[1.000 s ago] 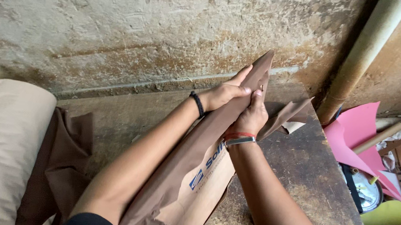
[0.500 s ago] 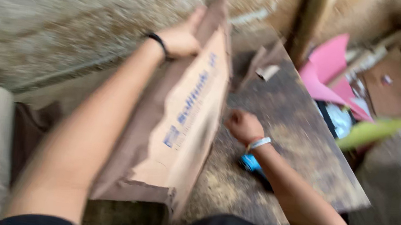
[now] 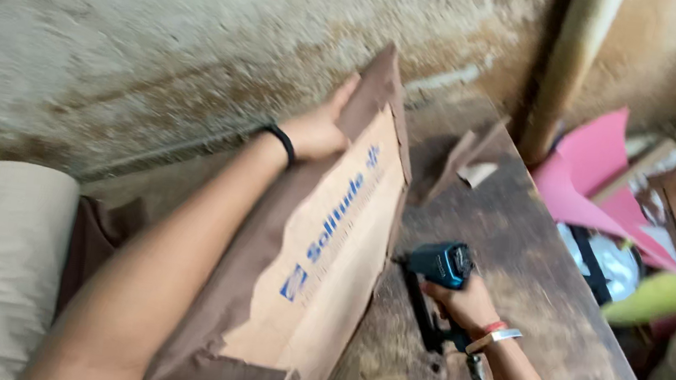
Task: The person staples brown fabric over plywood seat panels using a pneumatic nail gun, pulling the fabric taut and folding it over the panel edges. They rotate and reposition each panel between sides, then carry a covered panel across the workshop and set it down.
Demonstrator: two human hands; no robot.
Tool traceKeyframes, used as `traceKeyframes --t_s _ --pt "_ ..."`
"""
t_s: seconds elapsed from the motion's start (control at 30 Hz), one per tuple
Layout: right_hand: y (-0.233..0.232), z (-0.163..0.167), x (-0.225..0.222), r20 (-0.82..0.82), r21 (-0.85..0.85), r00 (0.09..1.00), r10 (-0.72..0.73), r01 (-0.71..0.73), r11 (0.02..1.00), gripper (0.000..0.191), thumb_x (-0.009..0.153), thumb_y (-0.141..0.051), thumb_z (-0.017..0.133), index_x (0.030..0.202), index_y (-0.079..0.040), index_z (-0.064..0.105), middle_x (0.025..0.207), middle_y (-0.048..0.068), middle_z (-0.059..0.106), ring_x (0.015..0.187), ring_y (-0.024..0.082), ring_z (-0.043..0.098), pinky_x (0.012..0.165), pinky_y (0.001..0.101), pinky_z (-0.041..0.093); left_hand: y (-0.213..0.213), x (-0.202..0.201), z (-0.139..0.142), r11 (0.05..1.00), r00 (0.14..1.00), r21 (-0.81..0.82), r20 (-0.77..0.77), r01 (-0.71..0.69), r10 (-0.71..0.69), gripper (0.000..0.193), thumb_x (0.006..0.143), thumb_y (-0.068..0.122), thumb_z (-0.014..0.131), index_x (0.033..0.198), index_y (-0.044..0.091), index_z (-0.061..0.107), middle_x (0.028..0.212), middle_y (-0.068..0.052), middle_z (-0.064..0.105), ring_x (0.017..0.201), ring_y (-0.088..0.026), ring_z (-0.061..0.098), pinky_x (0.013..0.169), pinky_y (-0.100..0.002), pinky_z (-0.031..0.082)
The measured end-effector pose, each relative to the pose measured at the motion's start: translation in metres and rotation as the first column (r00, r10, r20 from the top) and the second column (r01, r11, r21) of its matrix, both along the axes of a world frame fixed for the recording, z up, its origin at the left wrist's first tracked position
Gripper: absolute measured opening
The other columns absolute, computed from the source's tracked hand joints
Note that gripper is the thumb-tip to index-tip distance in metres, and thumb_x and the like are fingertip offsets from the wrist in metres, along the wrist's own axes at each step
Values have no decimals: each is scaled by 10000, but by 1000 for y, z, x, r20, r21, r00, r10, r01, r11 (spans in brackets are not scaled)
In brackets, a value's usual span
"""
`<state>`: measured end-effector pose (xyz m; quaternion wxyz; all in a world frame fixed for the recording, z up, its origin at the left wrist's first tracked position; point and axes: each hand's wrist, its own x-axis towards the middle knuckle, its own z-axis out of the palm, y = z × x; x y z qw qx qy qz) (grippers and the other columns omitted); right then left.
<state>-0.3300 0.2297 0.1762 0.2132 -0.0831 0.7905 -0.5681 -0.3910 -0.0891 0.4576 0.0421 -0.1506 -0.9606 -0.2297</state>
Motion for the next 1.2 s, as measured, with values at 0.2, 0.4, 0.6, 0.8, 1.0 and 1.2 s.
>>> traceKeyframes --t_s 0.2,0.4,0.6,0.8,1.0,1.2 --pt "-57 183 -60 -182 -525 978 -99 -11 851 298 777 -39 779 1063 -30 695 790 30 718 541 122 635 468 303 523 19 6 19 952 907 -117 288 -285 307 1105 781 99 625 1648 250 -43 1290 -252 660 1043 -372 713 888 -420 555" --pt "-64 237 -76 -169 -523 983 -73 -26 852 177 818 -13 759 983 -7 697 737 45 684 464 153 589 410 317 443 38 17 38 927 886 -228 295 -299 358 1119 818 142 648 1643 245 -101 1186 -249 698 912 -364 739 783 -436 577" --pt "-68 219 -55 -227 -522 974 -20 -104 846 209 820 -18 761 1018 -27 697 730 25 673 487 110 586 426 291 451 25 11 25 941 920 -253 263 -224 290 1274 700 83 739 1643 179 -113 1169 -262 714 963 -376 730 839 -423 583" --pt "-71 218 -34 -249 -439 968 17 -128 889 220 813 -30 780 1023 -24 714 698 33 681 493 109 604 444 280 466 22 19 32 960 917 -210 313 -187 248 1387 641 58 806 1598 133 -195 1268 -274 666 1067 -356 708 910 -386 575" --pt "-74 208 -21 -209 -474 978 -8 -94 875 223 799 -47 787 998 -19 691 709 34 673 494 109 605 443 282 468 22 40 41 961 892 -211 376 -181 251 1501 585 98 900 1572 139 -230 1278 -301 645 1113 -348 702 942 -379 565" --pt "-55 110 -30 -232 106 968 96 -73 992 318 796 -277 768 1048 -84 782 796 82 763 675 157 727 647 337 592 -5 95 19 910 944 408 324 -78 -64 1077 924 286 746 1664 108 -15 1664 -198 306 1449 -243 408 1160 -323 329"
